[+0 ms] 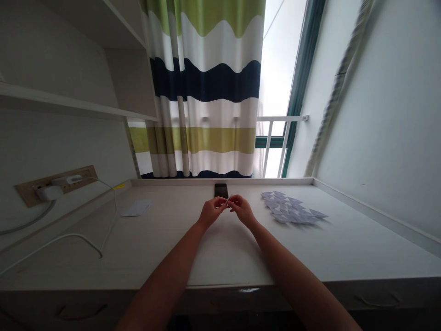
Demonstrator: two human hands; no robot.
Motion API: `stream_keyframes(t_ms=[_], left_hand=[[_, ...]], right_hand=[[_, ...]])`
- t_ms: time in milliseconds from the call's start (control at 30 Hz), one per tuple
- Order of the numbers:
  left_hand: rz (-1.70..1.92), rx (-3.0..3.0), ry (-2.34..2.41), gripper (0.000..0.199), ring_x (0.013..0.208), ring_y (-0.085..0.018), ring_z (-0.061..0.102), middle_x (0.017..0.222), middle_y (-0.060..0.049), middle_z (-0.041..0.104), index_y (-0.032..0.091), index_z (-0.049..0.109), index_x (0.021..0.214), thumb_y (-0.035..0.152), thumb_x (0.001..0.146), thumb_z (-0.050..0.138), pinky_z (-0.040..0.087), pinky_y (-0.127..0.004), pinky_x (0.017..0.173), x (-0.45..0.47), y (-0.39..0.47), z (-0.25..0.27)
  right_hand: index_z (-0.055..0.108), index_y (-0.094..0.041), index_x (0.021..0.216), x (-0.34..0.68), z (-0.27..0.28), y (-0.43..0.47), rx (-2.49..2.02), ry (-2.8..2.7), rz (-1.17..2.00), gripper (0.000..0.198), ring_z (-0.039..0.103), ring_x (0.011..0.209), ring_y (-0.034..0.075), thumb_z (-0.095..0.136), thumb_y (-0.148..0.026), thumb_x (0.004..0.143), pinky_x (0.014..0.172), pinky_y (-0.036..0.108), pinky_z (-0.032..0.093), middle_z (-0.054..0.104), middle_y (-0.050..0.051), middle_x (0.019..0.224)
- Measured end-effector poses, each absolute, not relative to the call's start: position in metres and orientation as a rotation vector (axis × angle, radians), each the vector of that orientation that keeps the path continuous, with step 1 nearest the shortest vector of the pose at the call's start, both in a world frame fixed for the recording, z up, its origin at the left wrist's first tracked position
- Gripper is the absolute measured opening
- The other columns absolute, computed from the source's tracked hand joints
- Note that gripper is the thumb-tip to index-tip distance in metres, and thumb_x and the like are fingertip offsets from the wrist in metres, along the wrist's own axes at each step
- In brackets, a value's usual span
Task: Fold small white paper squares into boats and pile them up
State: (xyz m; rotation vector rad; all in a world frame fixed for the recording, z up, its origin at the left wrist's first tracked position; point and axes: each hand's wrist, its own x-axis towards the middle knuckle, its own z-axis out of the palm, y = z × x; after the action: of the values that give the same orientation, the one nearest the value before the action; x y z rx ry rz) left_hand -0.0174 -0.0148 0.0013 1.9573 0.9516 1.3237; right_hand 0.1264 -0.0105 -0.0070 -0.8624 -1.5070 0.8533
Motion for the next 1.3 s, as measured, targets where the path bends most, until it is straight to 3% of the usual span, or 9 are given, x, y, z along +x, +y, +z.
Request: stream_keyframes(t_ms=[567, 1033, 1300], left_hand=[[1.264, 1.859, 0.953, 0.032, 0.070, -0.015, 0.061, 0.090, -0.007, 0.062, 0.014, 0.058, 0.086, 0.039, 0.066, 0.062, 0.052, -0.031, 0.062, -0.018, -0.013, 0.000], [1.263, 1.846, 0.868, 0.030, 0.074, -0.016, 0.060, 0.092, -0.007, 0.058, 0.015, 0.055, 0.089, 0.035, 0.068, 0.061, 0.054, -0.031, 0.059, -0.017, -0.012, 0.000], [1.316, 1.796, 0.862, 0.031, 0.066, -0.010, 0.058, 0.100, -0.007, 0.054, 0.016, 0.051, 0.096, 0.022, 0.067, 0.060, 0.054, -0.027, 0.054, -0.017, -0.006, -0.006]], right_hand=[[0.053, -0.019, 0.089, 0.132, -0.006, -0.012, -0.845, -1.560, 0.896, 0.027, 0.060, 0.068, 0.014, 0.060, -0.034, 0.068, 0.061, 0.031, 0.051, 0.059, 0.001, 0.080], [0.055, -0.020, 0.089, 0.132, -0.008, -0.008, -0.857, -1.552, 0.921, 0.026, 0.059, 0.067, 0.013, 0.062, -0.031, 0.066, 0.060, 0.030, 0.051, 0.059, 0.001, 0.078], [0.055, -0.019, 0.084, 0.129, -0.008, -0.010, -0.901, -1.601, 0.779, 0.015, 0.058, 0.064, 0.012, 0.055, -0.025, 0.070, 0.058, 0.029, 0.052, 0.059, 0.002, 0.079]])
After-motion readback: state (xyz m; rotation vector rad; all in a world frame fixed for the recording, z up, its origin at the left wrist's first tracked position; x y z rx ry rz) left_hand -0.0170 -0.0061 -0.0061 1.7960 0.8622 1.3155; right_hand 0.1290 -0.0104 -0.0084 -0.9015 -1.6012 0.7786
